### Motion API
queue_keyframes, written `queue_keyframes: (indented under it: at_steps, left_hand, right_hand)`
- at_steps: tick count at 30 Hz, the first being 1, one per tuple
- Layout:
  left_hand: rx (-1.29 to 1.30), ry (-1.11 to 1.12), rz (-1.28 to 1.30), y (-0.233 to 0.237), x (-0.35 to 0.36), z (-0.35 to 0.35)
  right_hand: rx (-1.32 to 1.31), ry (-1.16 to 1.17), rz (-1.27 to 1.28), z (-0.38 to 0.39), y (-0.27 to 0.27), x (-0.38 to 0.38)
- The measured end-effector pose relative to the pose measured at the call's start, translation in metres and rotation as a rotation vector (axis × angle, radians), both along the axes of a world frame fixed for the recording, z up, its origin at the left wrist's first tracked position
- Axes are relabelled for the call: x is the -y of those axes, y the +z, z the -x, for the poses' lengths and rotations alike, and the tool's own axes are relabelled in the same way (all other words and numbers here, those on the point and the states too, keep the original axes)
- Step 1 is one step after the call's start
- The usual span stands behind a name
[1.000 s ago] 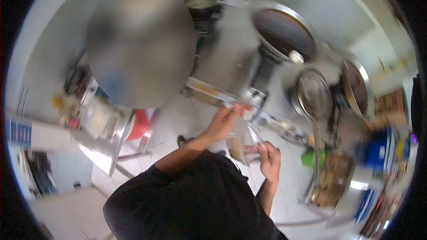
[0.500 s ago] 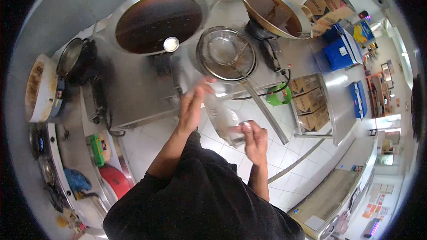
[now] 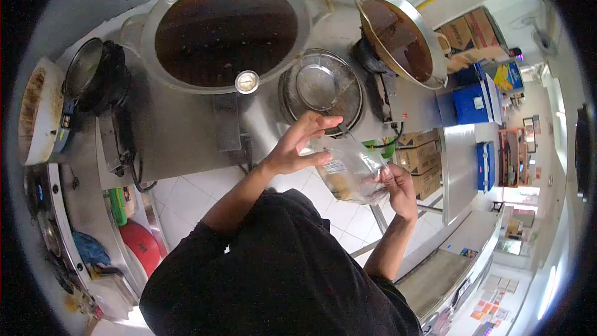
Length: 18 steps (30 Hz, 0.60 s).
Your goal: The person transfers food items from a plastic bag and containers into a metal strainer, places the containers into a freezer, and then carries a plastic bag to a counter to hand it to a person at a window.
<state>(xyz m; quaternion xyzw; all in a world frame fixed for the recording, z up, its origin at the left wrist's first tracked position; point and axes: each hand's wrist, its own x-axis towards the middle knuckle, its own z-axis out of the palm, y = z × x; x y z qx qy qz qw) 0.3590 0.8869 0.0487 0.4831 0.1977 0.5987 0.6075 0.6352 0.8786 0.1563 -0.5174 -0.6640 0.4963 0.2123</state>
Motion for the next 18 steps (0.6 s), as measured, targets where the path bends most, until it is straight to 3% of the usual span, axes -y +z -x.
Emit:
queue_keyframes:
  at_steps: [4,7,11,12,16,18]
  left_hand:
    - [-0.296,0.041,-0.069,-0.011,-0.008,0.007]
    - [-0.464,-0.246,0.122,-0.039,-0.012,0.017]
    - [-0.211,-0.408,0.361,-0.081,-0.017,0.001]
    - [-0.137,-0.417,0.384,-0.059,-0.014,-0.002]
    - [-0.013,-0.218,0.639,-0.071,-0.015,-0.037]
    - [0.131,-0.316,0.688,-0.071,-0.024,-0.043]
  right_hand:
    - [-0.091,0.084,0.093,0.01,-0.007,-0.036]
    - [-0.16,0.123,0.163,0.008,-0.016,-0.069]
    - [-0.212,-0.074,0.41,-0.001,-0.032,-0.118]
    - [-0.259,-0.064,0.456,-0.002,-0.037,-0.128]
    - [-0.315,-0.038,0.549,-0.005,-0.052,-0.172]
    - [-0.3,-0.081,0.555,-0.011,-0.059,-0.186]
